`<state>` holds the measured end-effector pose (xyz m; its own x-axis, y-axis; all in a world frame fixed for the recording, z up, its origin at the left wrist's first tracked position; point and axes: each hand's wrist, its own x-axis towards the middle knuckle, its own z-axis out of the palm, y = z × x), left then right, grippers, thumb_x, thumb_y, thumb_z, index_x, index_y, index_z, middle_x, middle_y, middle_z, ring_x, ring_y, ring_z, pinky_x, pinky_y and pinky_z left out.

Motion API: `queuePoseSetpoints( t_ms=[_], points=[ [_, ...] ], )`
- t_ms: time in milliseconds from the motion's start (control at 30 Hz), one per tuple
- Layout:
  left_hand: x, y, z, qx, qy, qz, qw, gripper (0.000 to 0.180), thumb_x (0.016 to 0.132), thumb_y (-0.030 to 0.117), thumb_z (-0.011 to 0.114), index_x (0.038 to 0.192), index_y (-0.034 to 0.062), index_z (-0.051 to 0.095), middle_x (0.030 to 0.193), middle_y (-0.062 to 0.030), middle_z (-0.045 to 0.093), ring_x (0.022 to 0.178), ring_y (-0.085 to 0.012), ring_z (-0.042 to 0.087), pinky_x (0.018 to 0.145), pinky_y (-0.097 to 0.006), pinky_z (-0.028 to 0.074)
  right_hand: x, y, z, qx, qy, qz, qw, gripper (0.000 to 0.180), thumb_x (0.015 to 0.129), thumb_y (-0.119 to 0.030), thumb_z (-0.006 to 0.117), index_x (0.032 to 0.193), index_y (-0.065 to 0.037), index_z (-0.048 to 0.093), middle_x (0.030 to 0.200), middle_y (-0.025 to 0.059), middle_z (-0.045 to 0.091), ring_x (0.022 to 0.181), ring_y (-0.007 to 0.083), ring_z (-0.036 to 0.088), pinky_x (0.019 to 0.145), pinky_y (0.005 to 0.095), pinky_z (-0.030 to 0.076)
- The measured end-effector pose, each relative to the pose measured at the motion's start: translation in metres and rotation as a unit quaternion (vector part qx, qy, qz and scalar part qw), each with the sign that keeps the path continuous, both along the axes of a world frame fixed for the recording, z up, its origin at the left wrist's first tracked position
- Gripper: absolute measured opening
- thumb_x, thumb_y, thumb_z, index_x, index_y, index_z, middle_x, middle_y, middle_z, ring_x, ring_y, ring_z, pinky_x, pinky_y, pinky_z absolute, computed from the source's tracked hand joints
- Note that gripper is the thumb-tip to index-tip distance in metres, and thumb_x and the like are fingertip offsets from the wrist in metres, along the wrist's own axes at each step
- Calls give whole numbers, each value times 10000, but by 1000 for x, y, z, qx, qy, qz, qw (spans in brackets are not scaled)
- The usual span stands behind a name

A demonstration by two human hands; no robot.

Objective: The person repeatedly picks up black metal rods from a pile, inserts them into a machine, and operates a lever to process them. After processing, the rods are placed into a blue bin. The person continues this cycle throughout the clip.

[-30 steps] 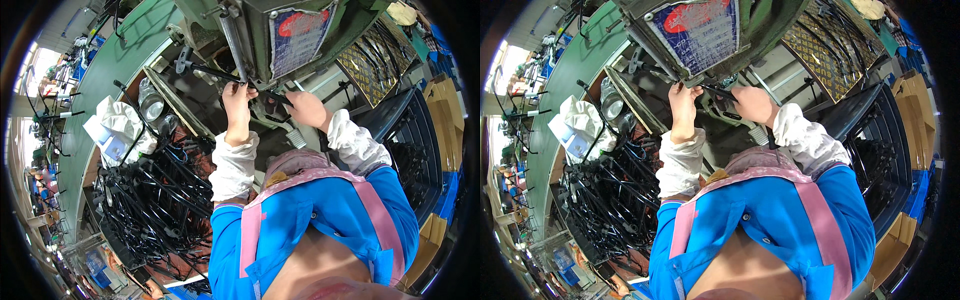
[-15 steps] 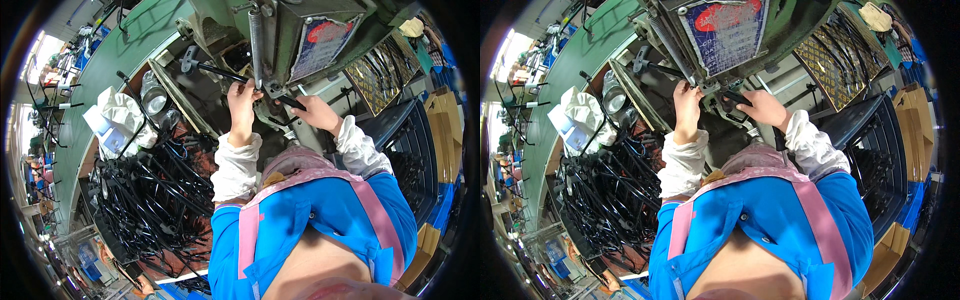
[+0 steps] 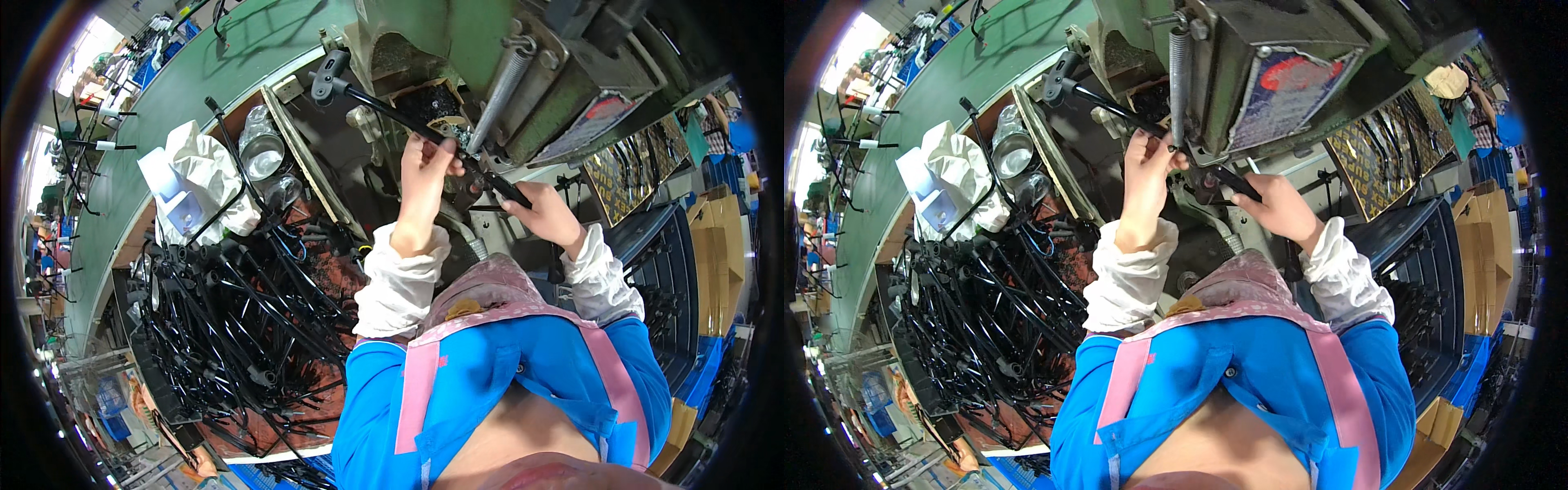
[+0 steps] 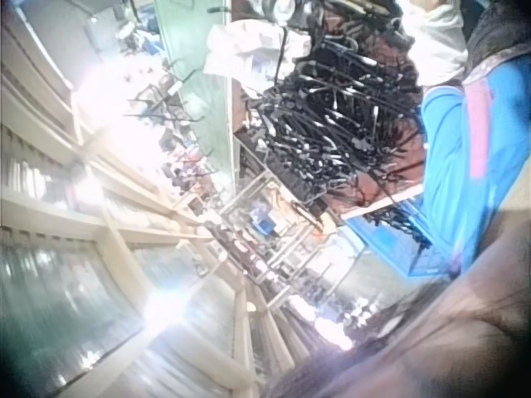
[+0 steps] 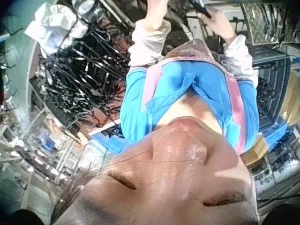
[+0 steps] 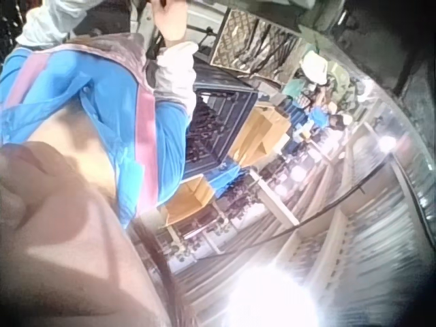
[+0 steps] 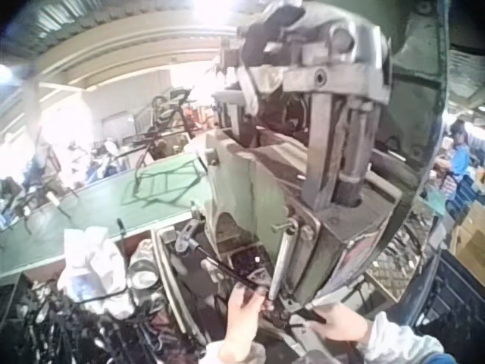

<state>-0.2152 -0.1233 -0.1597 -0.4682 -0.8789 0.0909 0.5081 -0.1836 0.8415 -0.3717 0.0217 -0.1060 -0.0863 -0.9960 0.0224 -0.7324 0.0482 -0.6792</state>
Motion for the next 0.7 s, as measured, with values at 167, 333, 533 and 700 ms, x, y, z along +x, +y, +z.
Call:
queuePoseSetpoints(
  t_ms=[167, 333, 533, 700],
  points=[
    [38, -22, -24, -45, -109, -140, 983, 187, 835, -22, 577, 1019, -3, 602, 840, -70, 635, 711, -124, 616, 597, -255, 522, 14, 26, 1, 11, -38, 6, 999, 246, 783, -172, 692, 810, 34, 560, 665, 221, 500, 608, 389, 491, 562, 400, 403],
    [2, -88, -32, -216, -314, 120, 917, 125, 855, 69, 566, 890, -25, 641, 675, -100, 608, 565, -152, 577, 531, -296, 465, 17, 36, 2, 50, -4, 67, 996, 211, 720, -135, 708, 804, 12, 582, 685, 203, 538, 627, 388, 530, 551, 418, 416],
    [-48, -146, -45, -365, -573, 150, 718, 90, 719, 7, 550, 710, -24, 634, 757, -248, 630, 770, -381, 635, 689, -414, 520, 4, 31, 1, 36, -63, 88, 993, 169, 726, -96, 705, 809, 6, 599, 650, 178, 525, 589, 344, 526, 541, 394, 411],
    [-62, -148, -53, -358, -517, 166, 760, 139, 779, 47, 541, 697, -48, 600, 750, -263, 608, 765, -432, 593, 688, -461, 484, -9, 30, 9, 74, -71, 59, 993, 174, 769, -101, 686, 902, -8, 625, 723, 176, 570, 619, 302, 554, 584, 375, 436]
  ],
)
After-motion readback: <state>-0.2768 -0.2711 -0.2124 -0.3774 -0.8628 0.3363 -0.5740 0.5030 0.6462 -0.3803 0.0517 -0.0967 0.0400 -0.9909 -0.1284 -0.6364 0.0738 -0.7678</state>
